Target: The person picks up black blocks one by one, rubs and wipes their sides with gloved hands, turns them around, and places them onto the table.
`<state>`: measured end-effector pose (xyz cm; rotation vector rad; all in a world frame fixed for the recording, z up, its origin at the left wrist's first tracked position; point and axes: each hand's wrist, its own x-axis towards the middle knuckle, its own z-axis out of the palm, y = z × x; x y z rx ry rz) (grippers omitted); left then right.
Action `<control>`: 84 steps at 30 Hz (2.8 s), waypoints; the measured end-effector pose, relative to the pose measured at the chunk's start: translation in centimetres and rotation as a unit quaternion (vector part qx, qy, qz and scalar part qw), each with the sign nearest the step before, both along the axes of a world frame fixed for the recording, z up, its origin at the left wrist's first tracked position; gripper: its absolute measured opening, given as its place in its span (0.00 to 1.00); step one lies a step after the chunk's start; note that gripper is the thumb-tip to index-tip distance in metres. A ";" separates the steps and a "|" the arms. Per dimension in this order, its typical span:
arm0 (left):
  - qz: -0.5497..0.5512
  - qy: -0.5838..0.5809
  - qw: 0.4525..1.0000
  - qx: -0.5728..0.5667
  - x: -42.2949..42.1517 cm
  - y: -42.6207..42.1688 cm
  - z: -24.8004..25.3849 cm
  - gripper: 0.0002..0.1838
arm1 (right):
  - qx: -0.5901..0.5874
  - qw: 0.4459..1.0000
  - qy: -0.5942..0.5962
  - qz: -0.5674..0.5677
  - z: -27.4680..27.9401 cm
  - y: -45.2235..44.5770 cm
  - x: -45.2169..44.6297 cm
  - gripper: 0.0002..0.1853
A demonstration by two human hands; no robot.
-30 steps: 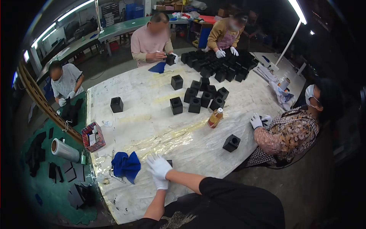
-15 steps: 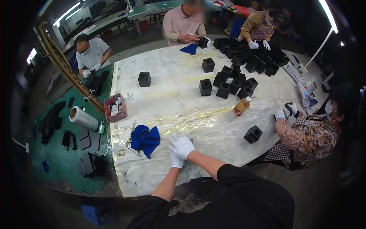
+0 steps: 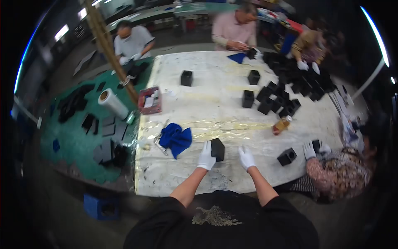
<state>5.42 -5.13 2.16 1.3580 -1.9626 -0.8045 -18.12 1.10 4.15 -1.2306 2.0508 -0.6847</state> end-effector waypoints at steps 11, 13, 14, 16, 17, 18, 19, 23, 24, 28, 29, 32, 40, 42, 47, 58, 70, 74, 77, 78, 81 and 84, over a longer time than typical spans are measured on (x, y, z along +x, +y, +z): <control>0.062 -0.017 0.997 -0.036 0.6 2.6 -6.4 0.32 | -0.075 0.895 0.342 0.278 3.9 -2.7 12.7 0.35; 0.045 -0.016 0.999 -0.015 1.0 2.7 -5.8 0.33 | -0.068 0.906 0.332 0.253 4.7 -5.3 14.6 0.33; 0.032 -0.012 0.999 -0.003 1.1 2.8 -5.8 0.34 | -0.070 0.909 0.327 0.249 4.2 -6.9 14.5 0.32; 0.030 -0.007 0.999 -0.035 0.9 3.1 -6.1 0.33 | -0.071 0.927 0.303 0.209 1.2 -9.9 12.1 0.31; 0.030 -0.006 0.998 -0.055 1.2 2.8 -6.1 0.33 | -0.065 0.921 0.319 0.215 1.0 -10.2 10.4 0.31; 0.039 -0.043 0.997 -0.057 1.4 3.0 -5.2 0.33 | -0.063 0.914 0.335 0.221 0.8 -10.0 8.7 0.32; 0.040 -0.037 0.996 -0.065 1.4 2.9 -4.8 0.33 | -0.059 0.905 0.354 0.230 0.6 -9.2 7.5 0.32; 0.045 -0.013 0.997 -0.066 1.1 2.8 -4.8 0.33 | -0.048 0.939 0.293 0.174 0.6 -2.6 7.0 0.37; 0.045 -0.009 0.997 -0.060 1.0 2.8 -5.1 0.34 | -0.052 0.938 0.302 0.162 1.5 -2.4 8.0 0.37; 0.058 0.006 0.997 -0.041 1.0 3.1 -5.4 0.33 | -0.052 0.919 0.280 0.274 4.1 -7.0 13.8 0.35; 0.064 0.008 0.997 -0.040 1.0 3.0 -5.5 0.33 | -0.076 0.917 0.284 0.269 2.0 -8.8 13.9 0.35; 0.040 0.011 0.998 -0.044 1.1 3.3 -5.5 0.32 | -0.116 0.883 0.356 0.283 -1.9 -12.1 9.1 0.35; 0.049 -0.021 0.999 -0.010 0.8 2.6 -8.5 0.27 | -0.130 0.891 0.281 0.333 3.1 -3.9 13.9 0.32; 0.035 -0.020 0.997 0.072 0.5 2.5 -8.9 0.23 | -0.119 0.905 0.244 0.328 3.7 -6.7 15.7 0.31; -0.001 0.004 0.995 -0.100 1.3 1.9 -6.9 0.27 | -0.067 0.940 0.279 0.183 0.2 -10.3 9.8 0.30; -0.158 -0.128 0.975 -0.091 1.0 1.0 -1.4 0.42 | 0.051 0.992 0.112 0.011 0.4 4.1 2.9 0.37; -0.040 0.444 0.864 0.235 -0.3 1.0 -10.9 0.25 | -0.167 0.944 0.194 0.211 2.6 -2.8 11.7 0.36; 0.045 0.548 0.763 0.338 0.6 0.3 -11.4 0.24 | -0.082 0.949 0.206 0.223 3.8 -5.7 12.1 0.35; -0.003 0.237 0.962 0.136 0.3 2.7 -6.7 0.23 | -0.072 0.966 0.219 0.116 3.0 -6.7 7.4 0.34; 0.001 0.258 0.958 0.125 0.5 2.6 -7.5 0.23 | -0.082 0.968 0.227 0.066 2.6 -6.5 6.8 0.34; -0.020 0.199 0.975 0.097 1.3 2.2 -9.4 0.22 | -0.097 0.959 0.147 0.223 6.2 -1.7 8.5 0.34; -0.003 0.226 0.962 0.150 1.5 1.0 -9.8 0.22 | -0.194 0.922 0.211 0.261 1.0 -3.6 13.3 0.35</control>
